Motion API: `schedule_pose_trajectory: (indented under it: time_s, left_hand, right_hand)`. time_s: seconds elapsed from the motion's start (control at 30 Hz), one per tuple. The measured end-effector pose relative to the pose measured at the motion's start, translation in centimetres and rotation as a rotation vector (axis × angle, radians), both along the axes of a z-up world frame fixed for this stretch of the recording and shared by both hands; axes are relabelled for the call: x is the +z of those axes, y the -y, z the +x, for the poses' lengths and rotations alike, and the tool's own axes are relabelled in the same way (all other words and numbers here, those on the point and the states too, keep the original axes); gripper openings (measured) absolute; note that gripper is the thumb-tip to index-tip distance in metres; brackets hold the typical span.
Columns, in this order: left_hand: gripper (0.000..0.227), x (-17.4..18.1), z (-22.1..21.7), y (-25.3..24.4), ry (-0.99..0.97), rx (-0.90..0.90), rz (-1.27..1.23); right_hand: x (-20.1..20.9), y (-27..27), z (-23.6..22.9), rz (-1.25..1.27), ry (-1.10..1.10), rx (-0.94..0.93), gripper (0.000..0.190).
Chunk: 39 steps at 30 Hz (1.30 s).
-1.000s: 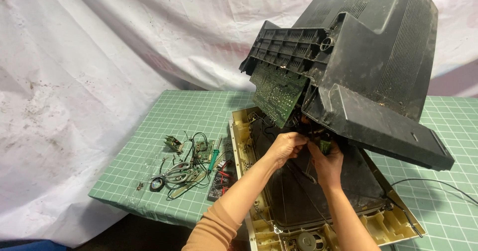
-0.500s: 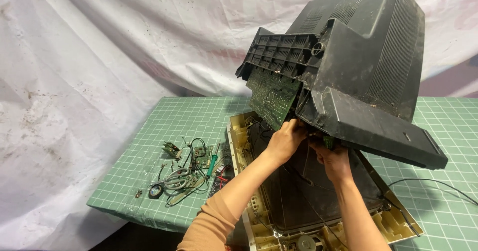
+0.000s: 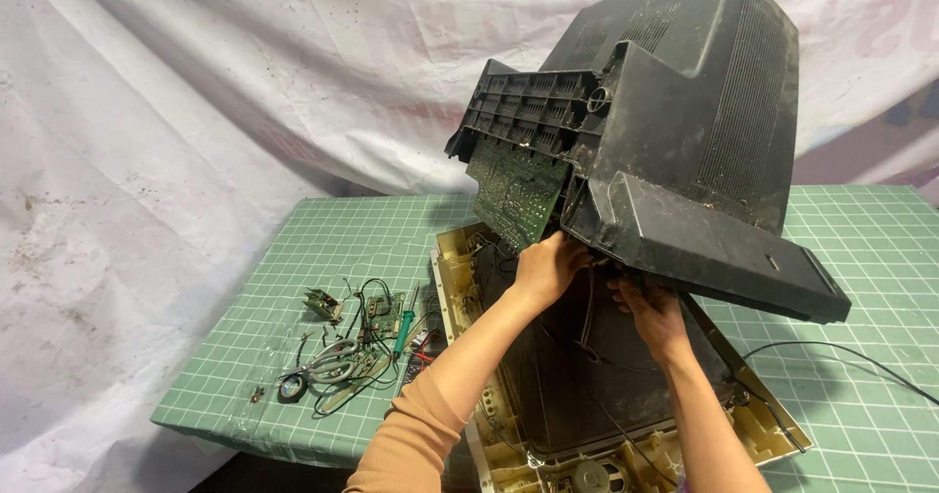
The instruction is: Detaching internal wiring and connectors from the components of a CRT television during a repair or disassembly process.
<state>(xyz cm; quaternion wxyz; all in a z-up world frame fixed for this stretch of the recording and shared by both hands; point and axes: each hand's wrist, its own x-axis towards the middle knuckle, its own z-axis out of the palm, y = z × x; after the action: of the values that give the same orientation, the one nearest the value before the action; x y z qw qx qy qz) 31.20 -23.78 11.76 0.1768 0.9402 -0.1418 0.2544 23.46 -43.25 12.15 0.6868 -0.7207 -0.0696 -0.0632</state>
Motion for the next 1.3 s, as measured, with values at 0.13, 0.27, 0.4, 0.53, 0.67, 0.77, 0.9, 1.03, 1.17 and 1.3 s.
schedule_pose_trajectory:
  time_s: [0.13, 0.27, 0.4, 0.53, 0.67, 0.77, 0.9, 1.03, 1.17, 1.3]
  left_hand:
    - [0.033, 5.0, -2.7, 0.4, -0.162, 0.005, -0.142]
    - [0.032, 5.6, -2.6, 0.8, -0.225, 0.040, -0.188]
    - [0.031, 6.6, -3.4, 0.8, -0.255, 0.026, -0.182]
    - [0.026, 5.6, -2.8, 0.5, -0.235, -0.005, -0.111]
    - [0.024, 5.5, -2.8, 0.5, -0.233, 0.009, -0.068]
    - [0.023, 5.1, -2.6, 0.4, -0.232, 0.012, -0.051]
    - [0.021, 3.5, -1.8, 0.4, -0.177, 0.028, -0.042]
    - [0.023, 4.1, -2.3, 0.8, -0.175, 0.038, -0.073]
    - [0.022, 4.2, -2.6, 0.7, -0.151, 0.051, -0.029]
    - [0.017, 3.4, -2.2, 0.5, -0.107, 0.042, -0.036]
  right_hand:
    - [-0.2, -0.5, 0.4, 0.023, 0.010, -0.006, 0.042]
    - [-0.3, -1.0, 0.8, -0.006, 0.003, -0.027, 0.049]
    - [-0.7, -1.5, 1.6, 0.060, -0.072, -0.061, 0.056]
    - [0.3, -1.6, 1.4, 0.130, -0.139, -0.079, 0.076]
    - [1.4, -1.7, 0.9, 0.212, -0.201, -0.044, 0.064]
    - [1.4, -1.7, 0.8, 0.252, -0.230, -0.033, 0.061]
    - [-0.3, -1.4, 2.0, 0.197, -0.187, -0.016, 0.046]
    - [-2.9, 0.6, 3.1, -0.502, -0.123, 0.182, 0.036]
    - [0.9, -1.1, -0.2, -0.679, 0.034, 0.072, 0.038]
    - [0.9, -1.6, 0.2, -0.324, -0.027, 0.074, 0.062]
